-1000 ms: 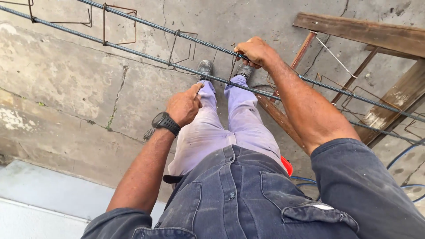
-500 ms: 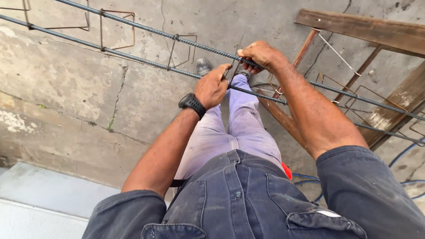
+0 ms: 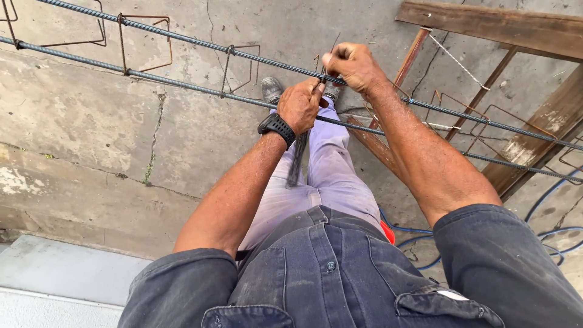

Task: The person ties a rebar grid using wire and a rebar tying tool. They repeatedly wrap wire around intersections of the rebar and twist it with the tool to secure the connections.

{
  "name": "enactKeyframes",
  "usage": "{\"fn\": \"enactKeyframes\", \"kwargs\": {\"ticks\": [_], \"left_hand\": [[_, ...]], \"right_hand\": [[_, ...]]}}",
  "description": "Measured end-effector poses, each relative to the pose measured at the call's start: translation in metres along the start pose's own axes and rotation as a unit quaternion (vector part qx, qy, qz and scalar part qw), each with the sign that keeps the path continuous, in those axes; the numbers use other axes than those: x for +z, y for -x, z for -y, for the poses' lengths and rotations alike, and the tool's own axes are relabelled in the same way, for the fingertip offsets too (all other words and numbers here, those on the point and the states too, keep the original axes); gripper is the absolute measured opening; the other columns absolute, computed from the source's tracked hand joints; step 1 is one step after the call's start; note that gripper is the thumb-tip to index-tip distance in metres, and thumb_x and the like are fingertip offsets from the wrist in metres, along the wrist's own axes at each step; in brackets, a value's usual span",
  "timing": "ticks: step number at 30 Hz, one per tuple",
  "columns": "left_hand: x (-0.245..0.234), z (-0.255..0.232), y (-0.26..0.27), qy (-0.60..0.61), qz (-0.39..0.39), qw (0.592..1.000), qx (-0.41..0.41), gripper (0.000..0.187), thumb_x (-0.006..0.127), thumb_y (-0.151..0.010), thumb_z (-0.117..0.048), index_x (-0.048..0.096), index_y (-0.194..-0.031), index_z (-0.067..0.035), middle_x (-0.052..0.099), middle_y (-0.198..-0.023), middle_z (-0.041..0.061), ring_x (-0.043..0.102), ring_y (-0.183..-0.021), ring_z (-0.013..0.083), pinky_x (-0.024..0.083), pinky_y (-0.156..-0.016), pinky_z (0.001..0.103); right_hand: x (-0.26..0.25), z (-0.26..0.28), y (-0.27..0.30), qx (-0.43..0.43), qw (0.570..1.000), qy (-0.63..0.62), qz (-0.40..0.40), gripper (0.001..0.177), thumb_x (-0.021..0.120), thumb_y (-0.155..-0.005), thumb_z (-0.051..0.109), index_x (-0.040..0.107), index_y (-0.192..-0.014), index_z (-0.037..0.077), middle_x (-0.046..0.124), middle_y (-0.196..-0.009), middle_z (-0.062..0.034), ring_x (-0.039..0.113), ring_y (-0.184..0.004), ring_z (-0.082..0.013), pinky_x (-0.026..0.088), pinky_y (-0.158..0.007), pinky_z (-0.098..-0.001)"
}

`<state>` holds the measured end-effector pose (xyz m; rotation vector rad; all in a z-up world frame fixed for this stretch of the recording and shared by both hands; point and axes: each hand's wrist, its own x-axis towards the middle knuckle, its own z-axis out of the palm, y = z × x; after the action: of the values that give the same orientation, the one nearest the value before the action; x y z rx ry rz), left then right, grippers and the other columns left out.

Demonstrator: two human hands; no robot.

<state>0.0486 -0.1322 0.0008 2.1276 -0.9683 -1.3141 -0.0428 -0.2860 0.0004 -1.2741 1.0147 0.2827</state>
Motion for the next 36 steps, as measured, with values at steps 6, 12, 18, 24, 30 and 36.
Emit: {"fn": "enactKeyframes", "kwargs": {"ticks": [6,12,18,24,30,36], "left_hand": [[-0.002,0.006,-0.005,0.03,0.02,0.999,0.021,0.023,0.047,-0.097,-0.03,0.058,-0.083,-0.015,0.079,-0.074,-0.005,0.071,-0.076,0.0306,0.048,-0.066,0.045],[-0.001,0.011,-0.006,0.027,0.006,0.998,0.054,0.025,0.046,-0.098,-0.031,0.063,-0.086,-0.017,0.078,-0.075,-0.005,0.071,-0.073,0.0287,0.048,-0.066,0.046],[0.009,0.031,-0.014,-0.011,0.05,0.993,0.104,0.019,0.043,-0.099,-0.026,0.053,-0.093,-0.011,0.078,-0.082,0.002,0.069,-0.079,0.0391,0.048,-0.069,0.051],[-0.004,0.024,-0.008,-0.062,0.092,0.989,0.096,0.016,0.042,-0.099,-0.023,0.047,-0.097,-0.008,0.065,-0.078,0.024,0.057,-0.074,0.0541,0.04,-0.066,0.059],[0.002,0.022,-0.01,-0.077,0.077,0.989,0.102,0.012,0.044,-0.099,-0.018,0.048,-0.101,-0.007,0.067,-0.079,0.024,0.059,-0.076,0.0531,0.042,-0.067,0.058],[0.012,0.028,-0.006,-0.093,0.027,0.988,0.117,0.005,0.046,-0.092,-0.013,0.046,-0.094,-0.009,0.063,-0.067,0.021,0.057,-0.065,0.0511,0.04,-0.058,0.057]], "right_hand": [[0.0,0.031,0.028,0.018,0.991,-0.132,-0.015,0.037,0.044,-0.099,0.028,0.073,-0.095,0.005,0.076,-0.097,-0.0074,0.07,-0.088,-0.015,0.06,-0.086,-0.0263],[-0.011,0.033,0.03,-0.085,0.988,-0.034,0.121,0.004,0.071,-0.088,0.014,0.069,-0.089,0.01,0.068,-0.086,-0.0002,0.059,-0.082,-0.0095,0.045,-0.076,-0.0233],[-0.021,0.03,0.027,0.014,0.974,0.188,0.127,0.033,0.083,-0.085,0.025,0.061,-0.099,0.005,0.067,-0.081,-0.0087,0.064,-0.068,-0.0153,0.057,-0.061,-0.0286],[-0.022,0.019,0.011,-0.065,0.885,0.436,0.147,0.057,0.079,-0.091,0.049,0.048,-0.068,0.008,0.045,-0.058,-0.0024,0.039,-0.056,-0.0178,0.031,-0.054,-0.0355],[-0.009,0.018,-0.002,-0.194,0.744,0.627,0.13,0.056,0.059,-0.106,0.058,0.058,-0.076,0.011,0.057,-0.058,-0.0062,0.057,-0.054,-0.0275,0.046,-0.052,-0.0432],[0.011,0.048,0.008,0.133,0.92,0.349,0.123,0.013,0.059,-0.087,0.013,0.066,-0.078,0.006,0.064,-0.073,-0.0061,0.054,-0.065,-0.0192,0.04,-0.052,-0.0353]]}}
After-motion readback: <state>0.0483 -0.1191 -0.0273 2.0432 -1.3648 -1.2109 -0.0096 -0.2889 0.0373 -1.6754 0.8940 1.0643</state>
